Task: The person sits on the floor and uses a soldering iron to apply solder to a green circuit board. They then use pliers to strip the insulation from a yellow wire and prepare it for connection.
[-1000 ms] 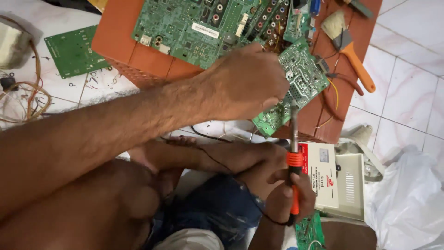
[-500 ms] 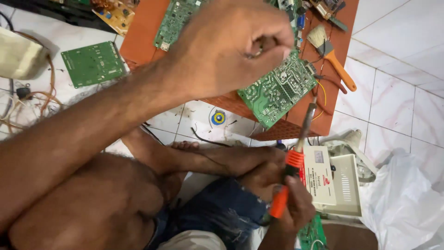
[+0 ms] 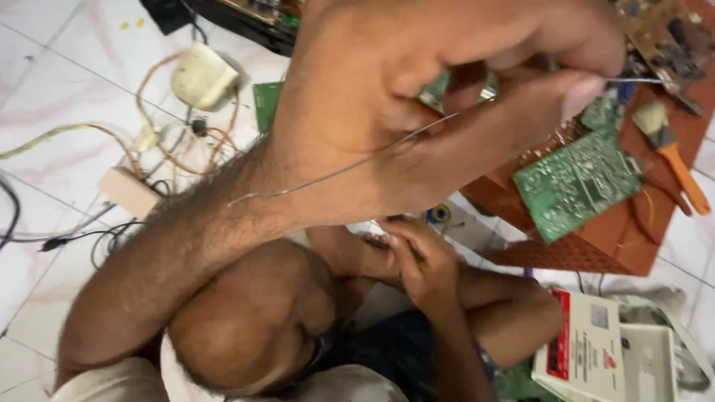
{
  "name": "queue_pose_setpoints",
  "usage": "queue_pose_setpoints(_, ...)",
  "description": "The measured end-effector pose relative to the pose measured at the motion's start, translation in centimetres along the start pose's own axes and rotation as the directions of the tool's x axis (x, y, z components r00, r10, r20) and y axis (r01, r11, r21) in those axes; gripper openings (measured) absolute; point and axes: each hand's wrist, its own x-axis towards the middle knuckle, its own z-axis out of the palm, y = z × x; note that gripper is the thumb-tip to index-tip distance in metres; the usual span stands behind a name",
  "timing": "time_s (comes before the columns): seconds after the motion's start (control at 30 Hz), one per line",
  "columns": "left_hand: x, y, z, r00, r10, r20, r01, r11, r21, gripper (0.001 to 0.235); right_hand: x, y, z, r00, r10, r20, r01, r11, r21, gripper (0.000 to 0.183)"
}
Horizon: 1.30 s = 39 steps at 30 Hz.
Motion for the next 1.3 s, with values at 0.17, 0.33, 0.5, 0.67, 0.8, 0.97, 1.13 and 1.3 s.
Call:
queue_pose_setpoints(0.17,-2.0,-0.4,-2.5,0.996,0.009,-0.093,-0.017,0.997,-0.078,0.006,4.5,9.6,12.3,0.996,0.063,0.064,-0.064,0.998,0.007,0.012)
queue_pose_setpoints(0.33,-4.9,-2.8,-4.1,0.987,-0.154,-0.032,0.15,0.982,-0.112,0.012,4.5,12.6,18.3,0.976,0.216,-0.005,-0.216,0.976,-0.027,0.017)
queue_pose_setpoints(0.5,-5.9,-4.8,-5.5,0.961,-0.272,0.049,0.275,0.958,-0.077,0.004,5.8,13.5,21.3,0.952,0.301,-0.057,-0.301,0.953,0.003,0.017)
queue_pose_setpoints(0.67,-5.8,-5.6,-5.3,0.918,-0.393,0.053,0.396,0.917,-0.05,0.008,8.5,15.5,21.4,0.92,0.362,-0.149,-0.363,0.932,0.023,0.018)
queue_pose_setpoints(0.8,-6.0,-6.7,-3.9,0.864,-0.499,0.065,0.503,0.859,-0.094,0.006,10.0,17.2,21.2,0.908,0.385,-0.165,-0.385,0.922,0.035,0.021)
queue_pose_setpoints(0.97,-5.7,-7.5,-1.9,0.882,-0.461,0.097,0.47,0.873,-0.127,0.008,10.9,18.5,21.0,0.903,0.405,-0.144,-0.401,0.914,0.058,0.024)
queue_pose_setpoints(1.13,-4.6,-7.8,-1.1,0.895,-0.434,0.103,0.443,0.891,-0.098,0.007,11.7,18.3,21.6,0.906,0.414,-0.093,-0.406,0.909,0.093,0.029)
queue_pose_setpoints(1.3,-3.9,-7.6,-1.0,0.922,-0.387,0.008,0.382,0.906,-0.18,0.007,10.7,16.8,24.2,0.914,0.404,0.033,-0.405,0.904,0.138,0.033)
